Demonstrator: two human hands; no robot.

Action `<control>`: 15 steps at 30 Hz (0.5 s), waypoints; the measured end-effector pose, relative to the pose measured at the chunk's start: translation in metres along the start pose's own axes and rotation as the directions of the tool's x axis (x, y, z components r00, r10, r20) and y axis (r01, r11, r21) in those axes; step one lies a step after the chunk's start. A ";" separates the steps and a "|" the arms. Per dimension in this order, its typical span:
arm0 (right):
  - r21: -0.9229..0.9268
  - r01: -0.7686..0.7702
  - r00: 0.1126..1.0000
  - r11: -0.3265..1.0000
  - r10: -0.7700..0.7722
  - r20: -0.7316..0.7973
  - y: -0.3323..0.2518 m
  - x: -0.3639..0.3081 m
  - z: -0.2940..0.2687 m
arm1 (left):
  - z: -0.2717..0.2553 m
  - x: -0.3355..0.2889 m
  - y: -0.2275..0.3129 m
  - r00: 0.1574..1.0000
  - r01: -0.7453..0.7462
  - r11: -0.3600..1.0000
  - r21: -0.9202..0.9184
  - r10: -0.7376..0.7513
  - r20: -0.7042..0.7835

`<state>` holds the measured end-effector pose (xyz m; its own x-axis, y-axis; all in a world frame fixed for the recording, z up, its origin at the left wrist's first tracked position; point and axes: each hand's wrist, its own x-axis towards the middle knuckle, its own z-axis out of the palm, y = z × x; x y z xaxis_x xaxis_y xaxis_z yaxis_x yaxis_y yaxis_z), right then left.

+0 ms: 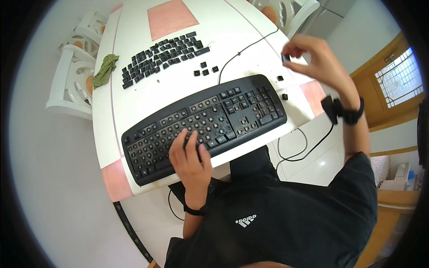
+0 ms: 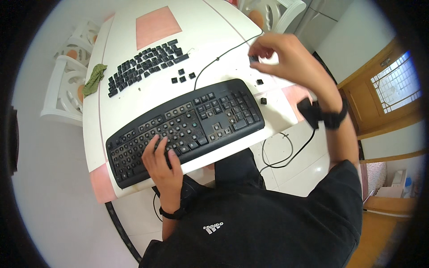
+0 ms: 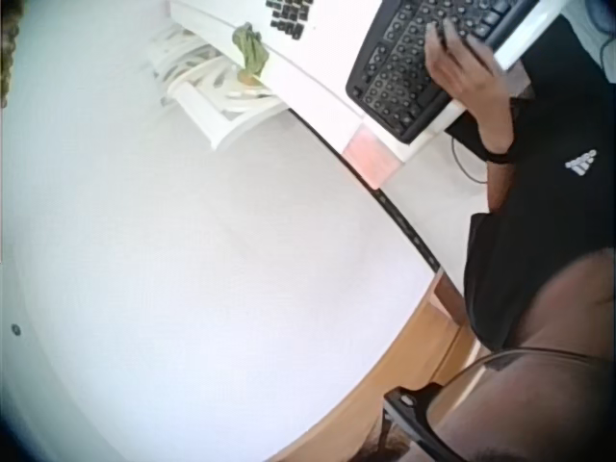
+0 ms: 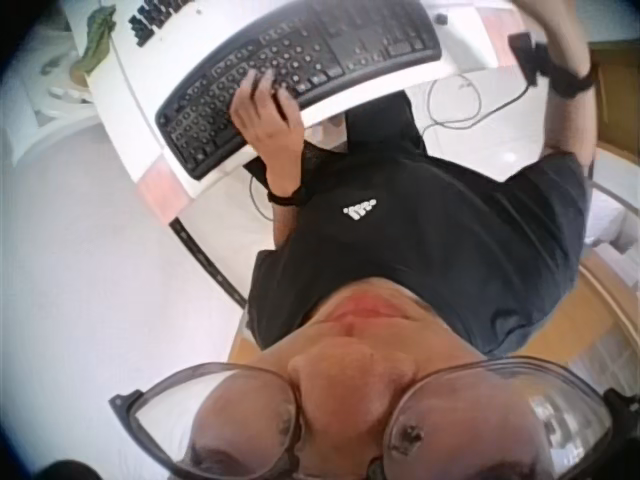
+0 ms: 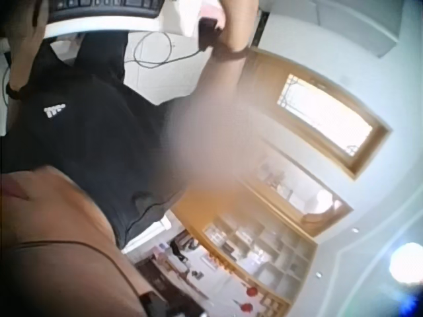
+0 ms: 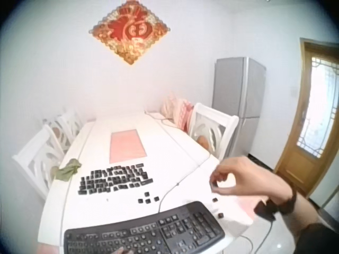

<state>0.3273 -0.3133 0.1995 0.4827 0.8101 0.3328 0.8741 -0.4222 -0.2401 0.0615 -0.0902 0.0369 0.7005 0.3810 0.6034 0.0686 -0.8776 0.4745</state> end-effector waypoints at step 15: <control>0.196 -0.159 0.957 0.968 0.102 0.272 0.161 0.160 0.177 | 0.008 -0.009 -0.019 0.987 0.111 0.972 0.208 -0.082 -0.140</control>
<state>0.5359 -0.1802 0.0528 0.5366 0.8426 0.0457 0.7585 -0.4579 -0.4638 0.0600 -0.0787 0.0173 0.5859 0.4891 0.6462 0.2919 -0.8712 0.3948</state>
